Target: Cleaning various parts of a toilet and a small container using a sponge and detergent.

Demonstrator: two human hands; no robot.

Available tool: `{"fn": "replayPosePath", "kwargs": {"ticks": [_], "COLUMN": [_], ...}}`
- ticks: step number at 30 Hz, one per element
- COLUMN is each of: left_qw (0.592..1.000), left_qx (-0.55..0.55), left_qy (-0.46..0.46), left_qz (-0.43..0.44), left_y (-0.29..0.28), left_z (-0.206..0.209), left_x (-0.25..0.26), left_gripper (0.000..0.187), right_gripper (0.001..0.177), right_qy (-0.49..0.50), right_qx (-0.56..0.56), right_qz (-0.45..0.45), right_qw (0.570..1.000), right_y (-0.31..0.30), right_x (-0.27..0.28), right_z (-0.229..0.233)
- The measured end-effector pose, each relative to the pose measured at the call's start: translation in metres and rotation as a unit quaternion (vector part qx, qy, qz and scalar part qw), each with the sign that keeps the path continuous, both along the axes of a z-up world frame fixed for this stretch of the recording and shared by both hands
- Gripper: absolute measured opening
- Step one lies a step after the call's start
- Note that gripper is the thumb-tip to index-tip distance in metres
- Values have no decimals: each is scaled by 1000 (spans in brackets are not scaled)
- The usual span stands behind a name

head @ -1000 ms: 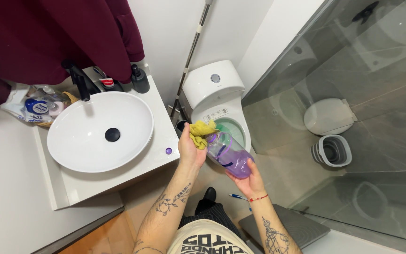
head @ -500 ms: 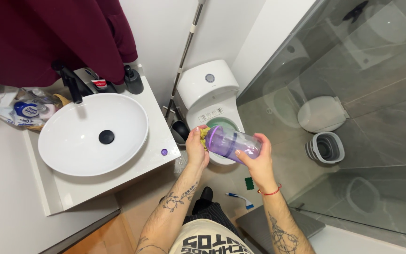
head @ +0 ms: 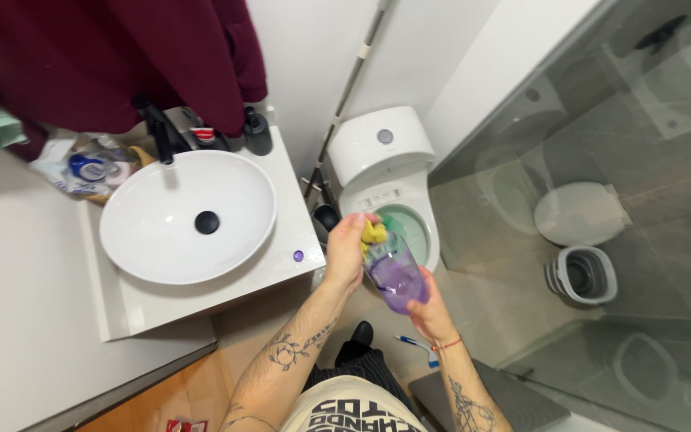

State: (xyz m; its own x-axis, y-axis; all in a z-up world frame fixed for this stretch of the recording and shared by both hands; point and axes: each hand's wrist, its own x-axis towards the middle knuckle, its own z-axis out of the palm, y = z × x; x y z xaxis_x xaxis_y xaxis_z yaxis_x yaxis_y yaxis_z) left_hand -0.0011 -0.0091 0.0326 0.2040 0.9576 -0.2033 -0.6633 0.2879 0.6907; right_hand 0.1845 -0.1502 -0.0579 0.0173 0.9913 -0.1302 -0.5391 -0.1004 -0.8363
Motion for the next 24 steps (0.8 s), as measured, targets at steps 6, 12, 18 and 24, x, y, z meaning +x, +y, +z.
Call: {"fn": "replayPosePath", "kwargs": {"ticks": [6, 12, 18, 24], "left_qw": [1000, 994, 990, 958], "left_qx": [3, -62, -134, -284], "left_qy": [31, -88, -37, 4], "left_qz": [-1, 3, 10, 40], "left_y": [-26, -56, -101, -147], "left_z": [4, 5, -68, -184], "left_x": [-15, -47, -107, -158], "left_gripper": [29, 31, 33, 33], "right_gripper": [110, 101, 93, 102], "right_qy": [-278, -411, -362, -279], "right_qx": [19, 109, 22, 51], "right_qz": [38, -14, -22, -34], "right_qw": [960, 905, 932, 958], "right_y": [17, 36, 65, 190], "right_x": [-16, -67, -79, -135], "right_z": [-4, -14, -160, -163]}}
